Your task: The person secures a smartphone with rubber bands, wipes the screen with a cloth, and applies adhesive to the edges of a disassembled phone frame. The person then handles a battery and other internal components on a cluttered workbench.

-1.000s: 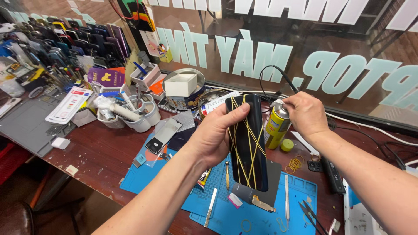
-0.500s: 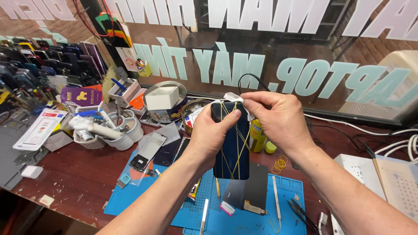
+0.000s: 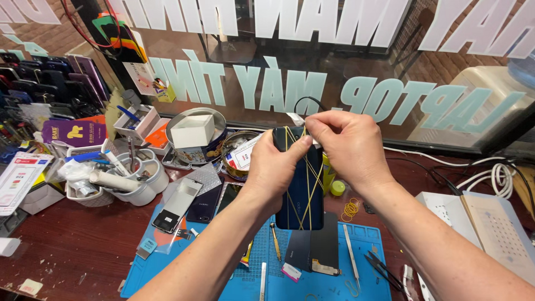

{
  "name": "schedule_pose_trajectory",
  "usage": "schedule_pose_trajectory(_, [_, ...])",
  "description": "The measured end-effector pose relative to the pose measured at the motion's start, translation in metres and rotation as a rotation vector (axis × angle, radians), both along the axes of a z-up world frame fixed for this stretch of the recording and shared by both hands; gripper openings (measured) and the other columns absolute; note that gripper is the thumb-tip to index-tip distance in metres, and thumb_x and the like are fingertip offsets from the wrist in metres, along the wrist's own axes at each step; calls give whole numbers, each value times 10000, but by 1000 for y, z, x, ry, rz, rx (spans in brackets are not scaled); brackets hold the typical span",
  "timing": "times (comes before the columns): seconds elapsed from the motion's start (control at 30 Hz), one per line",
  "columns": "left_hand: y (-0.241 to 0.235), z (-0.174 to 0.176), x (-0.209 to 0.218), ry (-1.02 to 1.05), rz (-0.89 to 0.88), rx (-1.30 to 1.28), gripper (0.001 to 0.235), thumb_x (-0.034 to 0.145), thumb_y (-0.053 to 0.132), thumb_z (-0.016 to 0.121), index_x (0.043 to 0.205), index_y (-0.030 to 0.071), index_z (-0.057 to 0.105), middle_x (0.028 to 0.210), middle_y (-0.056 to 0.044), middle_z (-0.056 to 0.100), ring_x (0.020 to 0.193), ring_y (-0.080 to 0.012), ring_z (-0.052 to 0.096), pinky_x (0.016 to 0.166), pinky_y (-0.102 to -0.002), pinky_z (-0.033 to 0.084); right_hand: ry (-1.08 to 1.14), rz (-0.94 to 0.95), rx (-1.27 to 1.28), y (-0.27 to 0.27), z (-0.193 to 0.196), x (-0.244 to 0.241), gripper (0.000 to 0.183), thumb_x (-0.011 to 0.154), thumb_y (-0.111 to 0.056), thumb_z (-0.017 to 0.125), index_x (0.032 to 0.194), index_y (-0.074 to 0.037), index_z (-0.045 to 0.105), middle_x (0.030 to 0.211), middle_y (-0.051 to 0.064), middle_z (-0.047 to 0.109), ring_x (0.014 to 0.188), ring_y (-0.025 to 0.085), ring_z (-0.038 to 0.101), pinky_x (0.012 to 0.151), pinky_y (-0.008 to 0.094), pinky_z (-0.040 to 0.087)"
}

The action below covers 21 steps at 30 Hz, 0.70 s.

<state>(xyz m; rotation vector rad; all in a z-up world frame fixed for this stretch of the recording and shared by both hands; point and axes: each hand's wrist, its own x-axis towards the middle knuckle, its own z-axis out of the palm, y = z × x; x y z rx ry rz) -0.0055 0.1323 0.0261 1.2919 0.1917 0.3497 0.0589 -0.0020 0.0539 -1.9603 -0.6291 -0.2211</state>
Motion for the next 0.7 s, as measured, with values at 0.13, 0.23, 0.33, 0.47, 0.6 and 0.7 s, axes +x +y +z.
schedule_pose_trajectory(0.13, [0, 1, -4, 50, -155, -230, 230, 886, 165, 736, 1053, 41, 636, 879, -61, 730, 713, -132, 708, 619, -308, 602, 365, -19, 189, 5, 13, 11, 273, 999, -264, 693, 979, 1, 760, 787, 39, 723, 675, 112, 630, 615, 296, 509])
schedule_pose_trajectory(0.23, [7, 2, -6, 27, -185, -314, 235, 891, 179, 736, 1039, 25, 636, 873, -89, 724, 701, -153, 703, 608, -320, 599, 546, 18, 390, 5, 19, 11, 272, 998, -271, 659, 946, -16, 739, 777, 20, 734, 679, 108, 662, 632, 286, 545])
schedule_pose_trajectory(0.33, [4, 2, -3, -54, -43, -7, 237, 888, 164, 771, 1021, 10, 649, 893, -73, 732, 740, -125, 703, 636, -292, 594, 85, 34, 123, -3, 9, 0, 239, 951, -245, 671, 974, -26, 764, 786, 23, 762, 707, 96, 697, 642, 258, 551])
schedule_pose_trajectory(0.47, [8, 3, -9, -90, 87, 301, 234, 882, 167, 788, 1001, 26, 643, 890, -43, 728, 764, -93, 691, 653, -279, 593, -151, -33, -173, 5, 5, 5, 234, 935, -238, 677, 988, -37, 784, 758, 62, 752, 664, 119, 691, 612, 267, 528])
schedule_pose_trajectory(0.6, [8, 1, -10, -93, -248, -314, 174, 922, 170, 708, 1017, 31, 664, 854, -54, 733, 700, -131, 699, 618, -309, 595, 575, 21, 403, 2, 15, 12, 303, 1047, -275, 640, 976, 7, 727, 814, 87, 704, 650, 145, 621, 601, 321, 499])
schedule_pose_trajectory(0.7, [11, 1, -6, -99, -296, -398, 169, 962, 173, 704, 1025, 26, 651, 866, -53, 724, 714, -132, 695, 641, -310, 600, 336, -16, 379, 1, 11, -1, 240, 1003, -246, 605, 972, -44, 732, 836, 58, 773, 709, 110, 720, 651, 277, 568])
